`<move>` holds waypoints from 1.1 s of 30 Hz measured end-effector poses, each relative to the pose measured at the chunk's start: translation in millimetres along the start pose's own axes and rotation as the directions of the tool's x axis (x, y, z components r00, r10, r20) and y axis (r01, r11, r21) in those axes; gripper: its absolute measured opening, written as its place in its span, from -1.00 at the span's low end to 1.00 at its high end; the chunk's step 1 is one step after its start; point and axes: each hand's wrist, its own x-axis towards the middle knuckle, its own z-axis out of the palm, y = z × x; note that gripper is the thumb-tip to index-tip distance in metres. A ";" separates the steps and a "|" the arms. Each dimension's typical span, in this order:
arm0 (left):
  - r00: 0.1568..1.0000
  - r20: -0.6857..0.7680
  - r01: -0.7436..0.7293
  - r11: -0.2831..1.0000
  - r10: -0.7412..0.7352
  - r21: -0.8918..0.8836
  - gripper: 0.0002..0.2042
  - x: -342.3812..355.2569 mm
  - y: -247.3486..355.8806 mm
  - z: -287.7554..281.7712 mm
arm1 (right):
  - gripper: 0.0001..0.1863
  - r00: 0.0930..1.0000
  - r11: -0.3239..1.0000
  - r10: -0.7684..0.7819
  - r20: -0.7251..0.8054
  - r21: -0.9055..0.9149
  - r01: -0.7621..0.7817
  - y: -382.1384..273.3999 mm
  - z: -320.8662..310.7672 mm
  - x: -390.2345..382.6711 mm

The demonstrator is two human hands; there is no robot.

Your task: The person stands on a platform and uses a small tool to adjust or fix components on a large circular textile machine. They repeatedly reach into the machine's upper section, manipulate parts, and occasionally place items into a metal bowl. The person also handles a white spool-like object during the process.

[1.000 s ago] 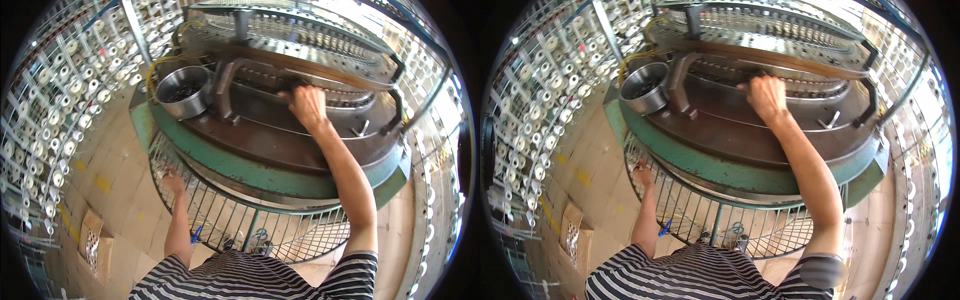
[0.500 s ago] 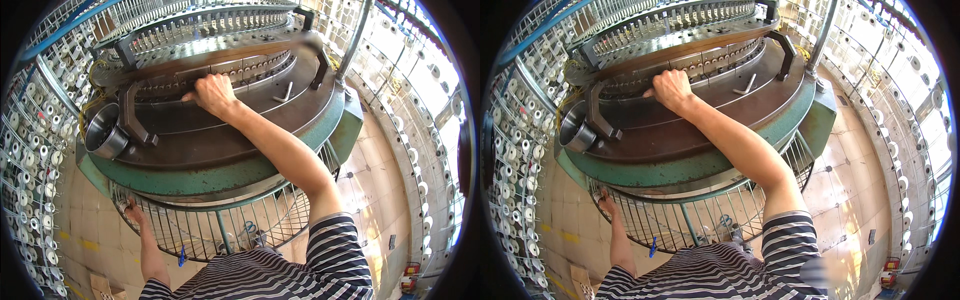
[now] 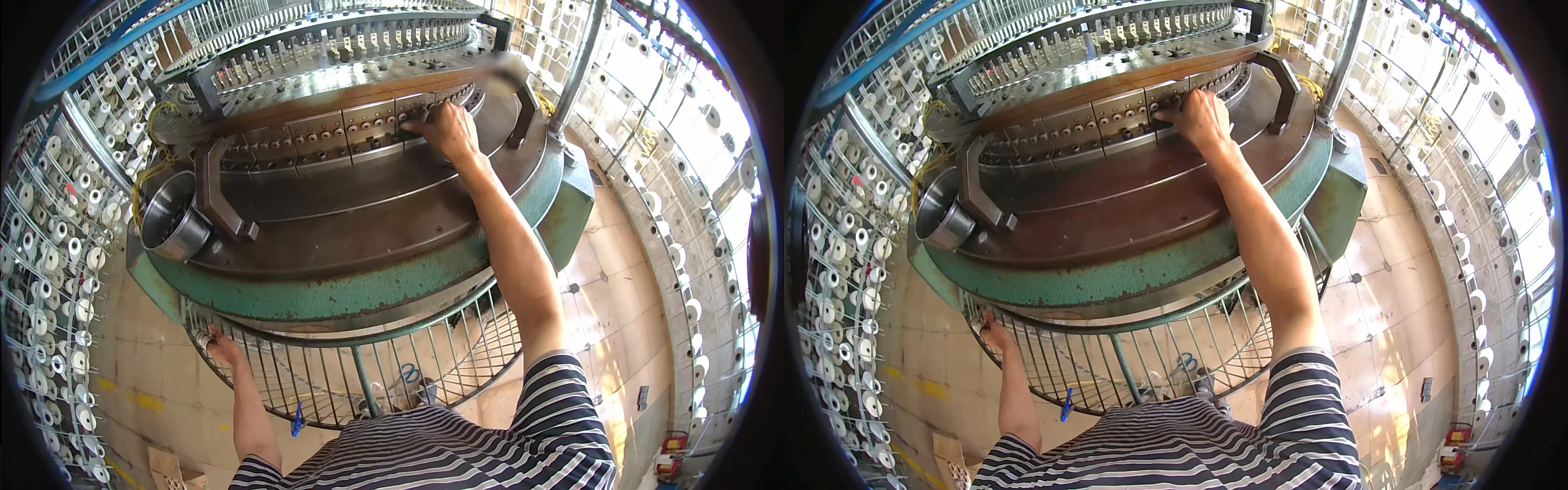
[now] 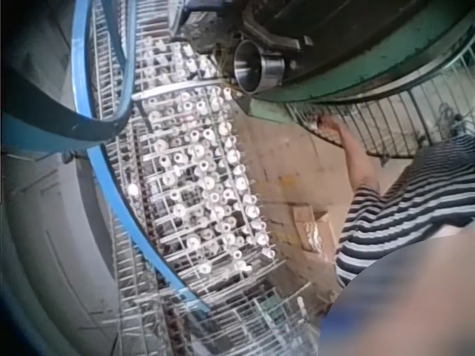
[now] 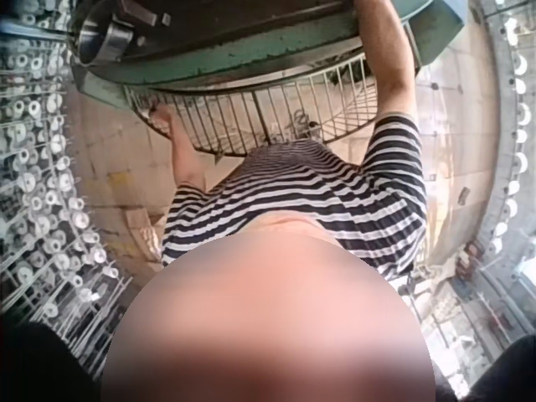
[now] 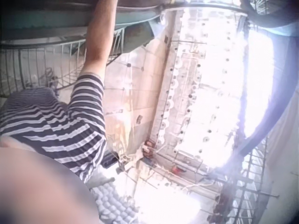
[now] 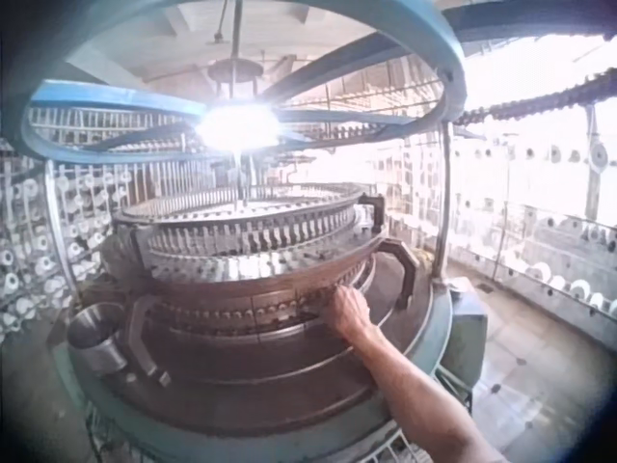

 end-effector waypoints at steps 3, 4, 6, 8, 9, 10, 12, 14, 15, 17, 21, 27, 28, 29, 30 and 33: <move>0.990 -0.007 -0.141 0.989 0.141 -0.036 -0.45 7.7 -7.5 0.5 | -0.57 0.995 0.980 -0.006 -0.098 0.197 0.025 -6.8 -5.8 -7.0; 0.999 0.026 -0.043 0.999 0.044 -0.031 -0.47 8.1 -6.7 -1.2 | -0.59 0.995 0.989 -0.013 -0.100 0.144 0.028 -8.5 -6.9 -7.2; 0.998 0.055 -0.006 0.973 -0.007 0.231 -0.55 7.9 0.1 -6.0 | -0.61 0.999 1.000 0.007 -0.051 0.026 -0.006 -9.8 -6.9 -7.2; 0.993 0.078 0.059 0.937 -0.091 0.344 -0.57 2.7 8.7 -8.9 | -0.64 0.998 0.997 0.054 -0.021 -0.052 -0.055 -9.4 -3.4 -5.7; 0.993 0.094 0.038 0.955 -0.068 0.295 -0.54 1.2 13.1 -10.6 | -0.64 0.996 0.994 0.090 -0.013 -0.068 -0.091 -8.3 -2.0 -5.3; 0.994 0.095 0.026 0.963 -0.053 0.268 -0.50 -0.9 16.9 -11.3 | -0.65 0.992 0.989 0.125 -0.009 -0.084 -0.125 -7.2 -0.9 -4.6; 0.999 0.040 -0.018 0.983 0.011 0.181 -0.48 -4.9 21.7 -9.6 | -0.56 0.998 0.994 0.006 -0.062 0.110 0.001 -5.4 1.2 -5.4; 0.999 0.001 -0.036 0.978 0.037 0.208 -0.48 -7.5 22.0 -8.5 | -0.50 0.998 0.995 -0.002 -0.063 0.099 0.008 -4.0 2.0 -6.9; 0.999 -0.003 -0.037 0.964 0.039 0.264 -0.48 -6.7 21.2 -9.0 | -0.48 0.998 0.999 0.046 -0.040 -0.004 -0.046 -3.8 2.0 -6.9; 0.998 0.003 -0.063 0.946 0.065 0.317 -0.49 -5.0 16.7 -9.7 | -0.51 0.994 0.993 0.048 -0.103 -0.098 -0.059 -3.4 2.0 -7.7; 0.984 -0.034 -0.164 0.970 0.173 0.180 -0.46 -1.0 4.5 -6.5 | -0.50 0.986 0.988 -0.010 -0.166 0.147 0.035 -3.5 2.2 -7.3; 0.995 0.005 -0.099 0.954 0.102 0.282 -0.41 -0.1 12.4 -7.7 | -0.53 0.991 0.990 0.128 -0.047 0.066 -0.125 -5.9 1.4 -5.7; 0.999 -0.003 -0.039 0.949 0.042 0.314 -0.38 -2.7 16.7 -9.9 | -0.60 0.995 0.992 0.064 -0.074 0.111 -0.056 -6.7 1.8 -7.7; 1.000 0.003 -0.029 0.972 0.030 0.233 -0.37 -4.6 21.8 -11.3 | -0.63 0.996 0.996 0.030 -0.087 0.085 -0.023 -7.6 1.0 -6.4; 0.998 -0.007 -0.057 0.949 0.063 0.310 -0.37 -7.1 27.1 -12.9 | -0.66 0.996 0.996 0.090 -0.020 0.029 -0.090 -8.8 1.1 -5.4; 0.998 0.035 -0.065 0.933 0.056 0.355 -0.35 -15.2 41.7 -16.3 | -0.57 0.986 0.987 0.157 -0.052 -0.026 -0.158 -7.1 0.6 -7.5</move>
